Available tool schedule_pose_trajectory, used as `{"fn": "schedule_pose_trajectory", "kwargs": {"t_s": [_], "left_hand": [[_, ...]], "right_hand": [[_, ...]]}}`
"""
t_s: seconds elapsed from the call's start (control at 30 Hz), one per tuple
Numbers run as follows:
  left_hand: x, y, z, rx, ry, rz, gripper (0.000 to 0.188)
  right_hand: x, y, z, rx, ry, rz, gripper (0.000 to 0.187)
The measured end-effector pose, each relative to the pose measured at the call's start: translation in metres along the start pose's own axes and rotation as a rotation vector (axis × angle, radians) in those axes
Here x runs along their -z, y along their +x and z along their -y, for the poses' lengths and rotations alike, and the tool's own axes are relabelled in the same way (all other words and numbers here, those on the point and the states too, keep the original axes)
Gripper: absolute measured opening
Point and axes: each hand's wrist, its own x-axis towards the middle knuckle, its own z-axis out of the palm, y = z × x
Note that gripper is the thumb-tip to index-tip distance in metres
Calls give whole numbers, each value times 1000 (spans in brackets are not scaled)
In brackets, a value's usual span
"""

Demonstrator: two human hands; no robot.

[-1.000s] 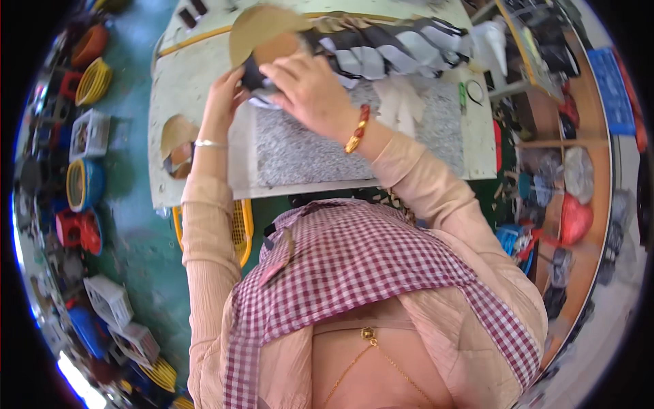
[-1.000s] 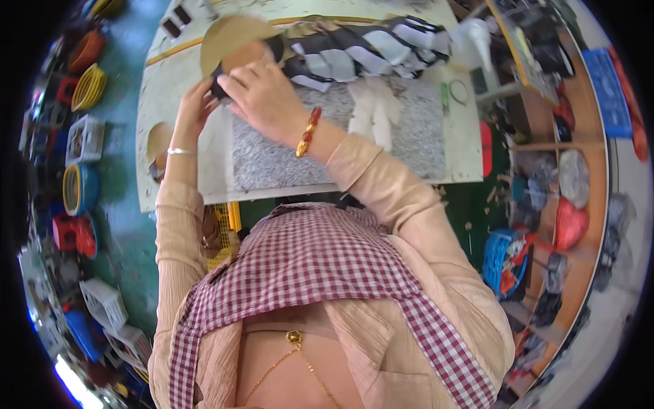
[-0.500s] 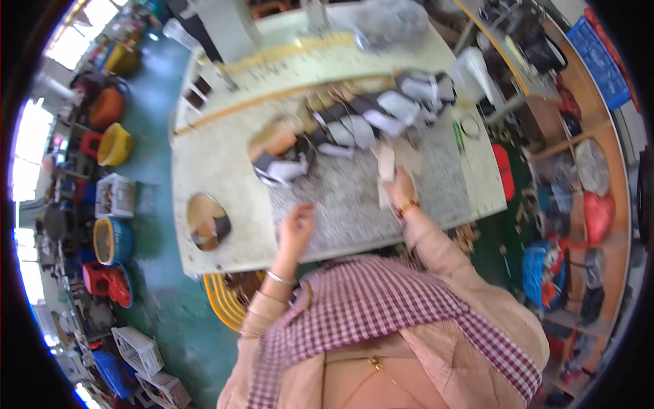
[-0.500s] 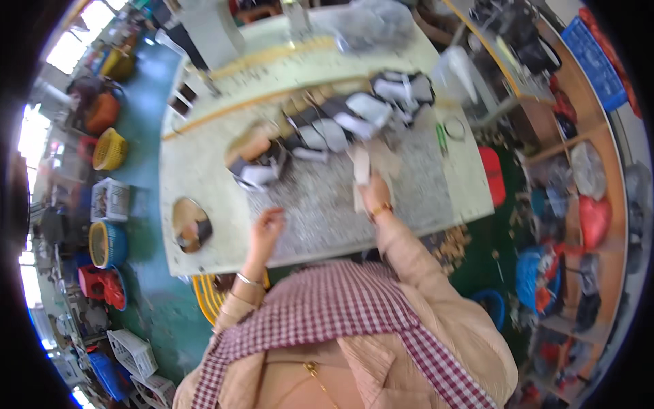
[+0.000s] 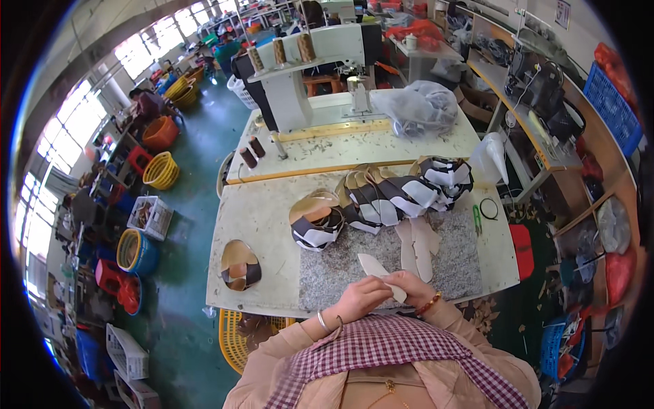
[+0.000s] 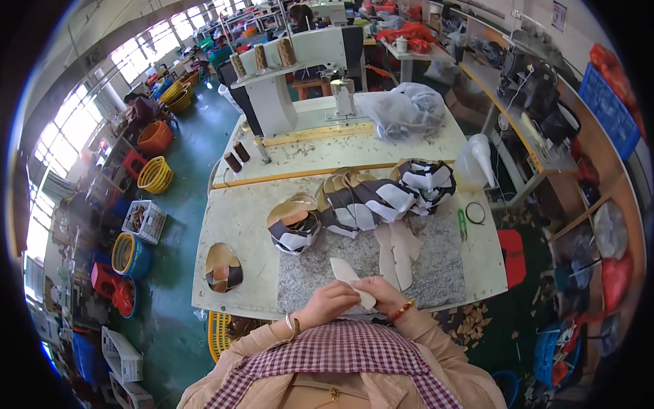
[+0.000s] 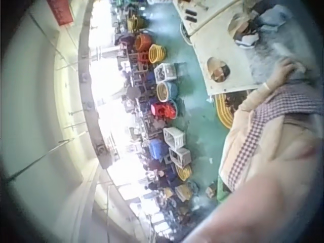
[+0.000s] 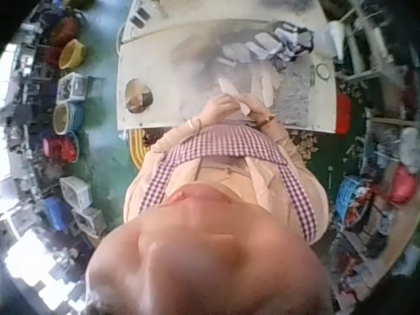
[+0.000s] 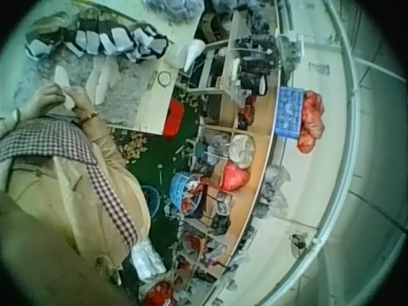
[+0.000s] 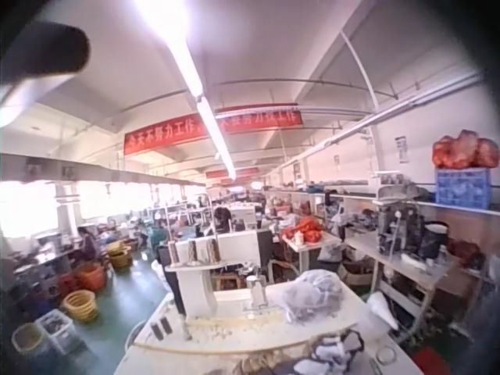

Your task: Manually assemble shoe components by placing liners and inserts into shoe uppers at a factory workstation.

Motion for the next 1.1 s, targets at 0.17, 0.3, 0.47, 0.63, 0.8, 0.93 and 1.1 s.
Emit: {"fn": "schedule_pose_trajectory", "kwargs": {"t_s": [0.17, 0.3, 0.47, 0.63, 0.8, 0.93, 1.1], "left_hand": [[20, 7, -3, 72, 141, -178, 29], [23, 3, 0, 58, 264, -195, 31], [22, -1, -3, 20, 351, -150, 32], [24, 1, -4, 12, 397, -157, 31], [23, 2, -4, 6, 381, -166, 31], [19, -1, 0, 29, 287, -186, 32], [12, -5, 1, 169, -44, -252, 32]], "right_hand": [[-26, -18, 59, -199, 312, 179, 18], [-37, -31, 81, -139, 308, 259, 19], [-40, -39, 87, -45, 195, 315, 21], [-38, -40, 92, -111, 233, 348, 21], [-34, -41, 94, -141, 299, 379, 20], [-32, -42, 99, -78, 233, 400, 19], [-36, -41, 103, 43, 105, 411, 20]]}}
